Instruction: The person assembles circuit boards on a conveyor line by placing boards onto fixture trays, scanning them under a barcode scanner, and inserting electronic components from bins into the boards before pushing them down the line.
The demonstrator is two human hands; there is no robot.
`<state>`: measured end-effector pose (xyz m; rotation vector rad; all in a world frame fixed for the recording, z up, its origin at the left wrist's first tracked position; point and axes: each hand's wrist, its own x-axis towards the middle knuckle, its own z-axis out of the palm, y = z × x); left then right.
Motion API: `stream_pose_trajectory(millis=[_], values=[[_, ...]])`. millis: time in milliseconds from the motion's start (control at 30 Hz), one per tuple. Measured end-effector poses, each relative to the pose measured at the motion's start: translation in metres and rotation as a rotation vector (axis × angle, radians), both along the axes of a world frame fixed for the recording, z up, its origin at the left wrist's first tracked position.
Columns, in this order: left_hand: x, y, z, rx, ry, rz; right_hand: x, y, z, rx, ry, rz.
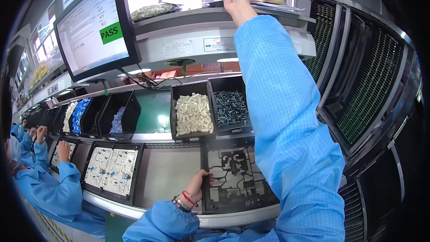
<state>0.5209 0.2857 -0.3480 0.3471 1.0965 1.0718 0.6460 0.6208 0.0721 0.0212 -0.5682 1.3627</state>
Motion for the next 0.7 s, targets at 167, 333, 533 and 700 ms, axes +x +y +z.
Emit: stream_pose_trajectory(millis=[167, 333, 533, 700], values=[[-0.004, -0.003, 0.006, -0.025, 0.049, 0.031, 0.005, 0.008, -0.01, 0.076, -0.507, -0.14], [-0.006, 0.002, 0.008, -0.062, 0.111, 0.021, 0.024, -0.016, -0.008, -0.032, -0.777, -0.079], [-0.02, 0.015, -0.002, 0.052, 0.092, -0.096, 0.068, -0.038, -0.009, -0.155, -1.346, -0.153], [-0.042, 0.017, -0.018, 0.157, 0.275, 0.026, 0.114, -0.129, -0.014, 0.172, -1.571, -0.362]])
